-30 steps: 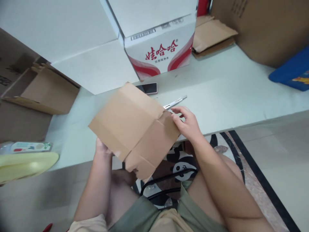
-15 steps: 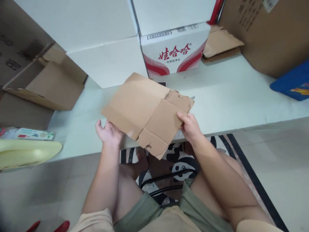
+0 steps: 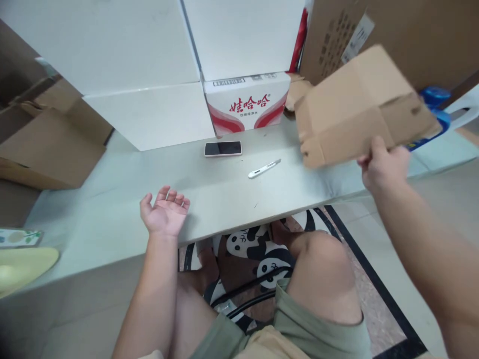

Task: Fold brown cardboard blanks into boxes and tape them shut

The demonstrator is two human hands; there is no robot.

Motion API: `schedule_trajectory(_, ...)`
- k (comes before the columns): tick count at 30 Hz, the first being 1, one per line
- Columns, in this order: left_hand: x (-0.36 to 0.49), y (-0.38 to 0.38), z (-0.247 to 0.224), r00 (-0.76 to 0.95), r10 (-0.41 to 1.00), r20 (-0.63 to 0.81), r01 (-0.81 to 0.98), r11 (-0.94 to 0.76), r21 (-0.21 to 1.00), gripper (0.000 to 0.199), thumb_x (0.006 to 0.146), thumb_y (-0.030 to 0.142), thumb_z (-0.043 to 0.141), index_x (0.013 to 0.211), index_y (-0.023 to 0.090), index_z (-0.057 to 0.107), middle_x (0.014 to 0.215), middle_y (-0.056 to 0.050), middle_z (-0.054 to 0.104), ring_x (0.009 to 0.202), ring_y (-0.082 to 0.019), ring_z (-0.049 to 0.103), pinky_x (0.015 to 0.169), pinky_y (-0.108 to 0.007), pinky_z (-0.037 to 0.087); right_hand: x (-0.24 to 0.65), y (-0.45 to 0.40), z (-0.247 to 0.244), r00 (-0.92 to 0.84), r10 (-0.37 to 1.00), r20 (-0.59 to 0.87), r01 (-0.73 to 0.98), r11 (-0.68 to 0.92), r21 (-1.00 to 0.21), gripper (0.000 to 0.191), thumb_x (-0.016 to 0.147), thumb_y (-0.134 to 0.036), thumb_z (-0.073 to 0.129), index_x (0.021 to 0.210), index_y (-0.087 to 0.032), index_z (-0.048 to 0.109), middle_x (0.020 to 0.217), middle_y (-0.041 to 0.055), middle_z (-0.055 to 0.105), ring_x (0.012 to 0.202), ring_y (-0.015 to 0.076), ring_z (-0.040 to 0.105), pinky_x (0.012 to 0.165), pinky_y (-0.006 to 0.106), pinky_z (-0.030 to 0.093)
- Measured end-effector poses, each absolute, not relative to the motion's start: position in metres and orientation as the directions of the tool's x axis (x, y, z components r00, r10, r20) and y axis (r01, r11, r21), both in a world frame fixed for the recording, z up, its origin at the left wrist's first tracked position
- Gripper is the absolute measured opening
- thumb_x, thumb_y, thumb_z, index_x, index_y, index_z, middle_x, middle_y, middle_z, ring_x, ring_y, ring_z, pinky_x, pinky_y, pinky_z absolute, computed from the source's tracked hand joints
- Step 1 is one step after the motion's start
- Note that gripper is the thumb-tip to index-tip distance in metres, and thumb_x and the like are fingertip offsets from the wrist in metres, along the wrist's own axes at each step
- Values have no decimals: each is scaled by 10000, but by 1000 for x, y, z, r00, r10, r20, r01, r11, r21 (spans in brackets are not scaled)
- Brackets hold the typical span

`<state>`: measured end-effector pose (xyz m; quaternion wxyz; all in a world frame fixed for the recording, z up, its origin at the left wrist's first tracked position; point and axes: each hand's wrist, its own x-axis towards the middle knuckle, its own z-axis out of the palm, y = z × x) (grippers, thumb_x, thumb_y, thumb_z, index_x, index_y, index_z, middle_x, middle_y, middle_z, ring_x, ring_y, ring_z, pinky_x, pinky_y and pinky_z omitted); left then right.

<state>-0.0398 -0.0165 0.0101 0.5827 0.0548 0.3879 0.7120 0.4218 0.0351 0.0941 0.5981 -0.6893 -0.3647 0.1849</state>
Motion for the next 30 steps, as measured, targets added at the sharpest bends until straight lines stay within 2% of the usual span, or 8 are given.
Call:
schedule_trajectory(5, -33, -7, 8, -308, 876, -370, -780, -10, 626, 284, 756, 457, 552, 796, 183, 615, 658, 13, 587, 541, -135, 586, 545, -290, 511, 407, 113, 113, 578, 815, 32, 222, -120, -968, 209, 893, -73, 461, 769, -236, 422, 733, -34, 533, 588, 55, 547, 608, 233, 484)
schedule_trajectory(8, -32, -3, 6, -301, 881, -365, -781, -8, 624, 286, 753, 460, 556, 787, 181, 609, 657, 15, 576, 540, -129, 572, 544, -287, 504, 376, 104, 81, 351, 934, -67, 372, -205, -905, 144, 871, -109, 522, 956, -223, 544, 829, 4, 651, 592, 97, 601, 638, 289, 521)
schedule_trajectory(10, -32, 0, 6, -287, 891, -353, -782, -5, 623, 286, 742, 463, 571, 787, 183, 606, 659, 17, 571, 538, -126, 564, 546, -286, 501, 351, 87, 49, 175, 977, -119, 523, -195, -830, 255, 810, -138, 627, 1057, -205, 630, 845, 31, 689, 631, 151, 643, 715, 352, 551)
schedule_trajectory(13, -31, 1, 5, -271, 902, -335, -786, -7, 618, 287, 725, 468, 600, 789, 188, 601, 656, 22, 563, 541, -119, 559, 555, -275, 494, 318, 73, 8, -116, 989, -91, 818, 43, -573, 477, 795, -186, 663, 1270, -208, 641, 1232, 127, 668, 1059, 272, 678, 1007, 437, 510)
schedule_trajectory(16, -30, -2, 7, -254, 908, -333, -804, -7, 595, 286, 737, 473, 609, 784, 191, 595, 652, 23, 561, 542, -115, 558, 561, -267, 484, 299, 79, -9, -305, 947, -106, 922, 265, -283, 611, 826, -151, 573, 1433, -210, 537, 1543, 134, 468, 1401, 307, 481, 1167, 430, 392)
schedule_trajectory(19, -33, -8, 10, -247, 910, -332, -839, -30, 543, 272, 787, 459, 575, 776, 189, 599, 650, 19, 565, 535, -116, 557, 555, -271, 472, 289, 88, -6, -325, 929, -175, 940, 297, -168, 479, 833, -144, 531, 1296, -193, 644, 1389, 152, 613, 1261, 326, 589, 1097, 461, 428)
schedule_trajectory(23, -47, -20, 14, -254, 917, -307, -885, -92, 456, 263, 829, 425, 543, 750, 182, 609, 635, 14, 557, 516, -105, 537, 545, -263, 446, 273, 86, 11, -319, 923, -214, 948, 314, -56, 275, 849, -232, 520, 1030, -165, 717, 1085, 167, 721, 903, 279, 673, 804, 385, 492)
schedule_trajectory(30, -89, -40, 18, -298, 918, -261, -911, -192, 364, 234, 833, 402, 598, 755, 182, 611, 636, 18, 556, 522, -84, 521, 556, -240, 430, 159, 83, 39, -432, 894, -122, 894, 406, -191, 113, 796, -239, 533, 864, -208, 618, 808, 58, 702, 744, 207, 633, 686, 301, 446)
